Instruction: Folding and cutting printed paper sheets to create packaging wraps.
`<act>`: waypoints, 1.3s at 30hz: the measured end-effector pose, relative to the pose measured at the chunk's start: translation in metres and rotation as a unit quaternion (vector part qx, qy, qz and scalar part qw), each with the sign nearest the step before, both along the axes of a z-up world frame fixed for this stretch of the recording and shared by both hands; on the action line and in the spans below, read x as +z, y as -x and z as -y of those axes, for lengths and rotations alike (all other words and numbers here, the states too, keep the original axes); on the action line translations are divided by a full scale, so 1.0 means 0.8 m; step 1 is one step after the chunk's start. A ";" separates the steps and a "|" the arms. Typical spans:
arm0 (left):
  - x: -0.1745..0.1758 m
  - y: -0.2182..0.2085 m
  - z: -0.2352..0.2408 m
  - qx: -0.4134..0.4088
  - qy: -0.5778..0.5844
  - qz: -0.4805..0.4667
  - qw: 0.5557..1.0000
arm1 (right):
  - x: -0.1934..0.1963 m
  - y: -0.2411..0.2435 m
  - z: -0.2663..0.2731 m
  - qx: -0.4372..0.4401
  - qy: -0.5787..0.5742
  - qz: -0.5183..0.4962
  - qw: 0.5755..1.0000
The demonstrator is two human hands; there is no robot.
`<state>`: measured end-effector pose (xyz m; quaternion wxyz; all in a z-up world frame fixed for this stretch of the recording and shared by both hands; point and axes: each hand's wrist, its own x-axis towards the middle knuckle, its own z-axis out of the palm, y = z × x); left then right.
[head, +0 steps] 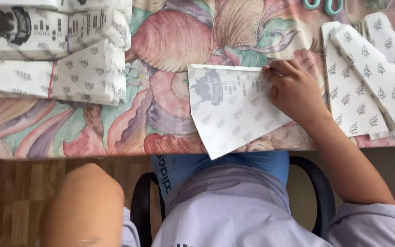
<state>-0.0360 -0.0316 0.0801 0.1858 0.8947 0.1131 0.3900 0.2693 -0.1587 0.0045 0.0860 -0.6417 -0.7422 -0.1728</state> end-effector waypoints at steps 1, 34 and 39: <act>0.000 0.002 0.003 0.001 0.003 0.002 1.000 | -0.003 -0.002 -0.001 0.004 0.003 -0.001 1.000; -0.149 -0.112 -0.054 -0.046 -0.001 -0.157 0.987 | -0.016 -0.004 -0.002 0.010 0.035 0.007 0.999; -0.158 -0.109 -0.037 0.029 -0.245 -0.173 0.954 | -0.018 -0.004 -0.006 0.011 0.033 -0.029 0.999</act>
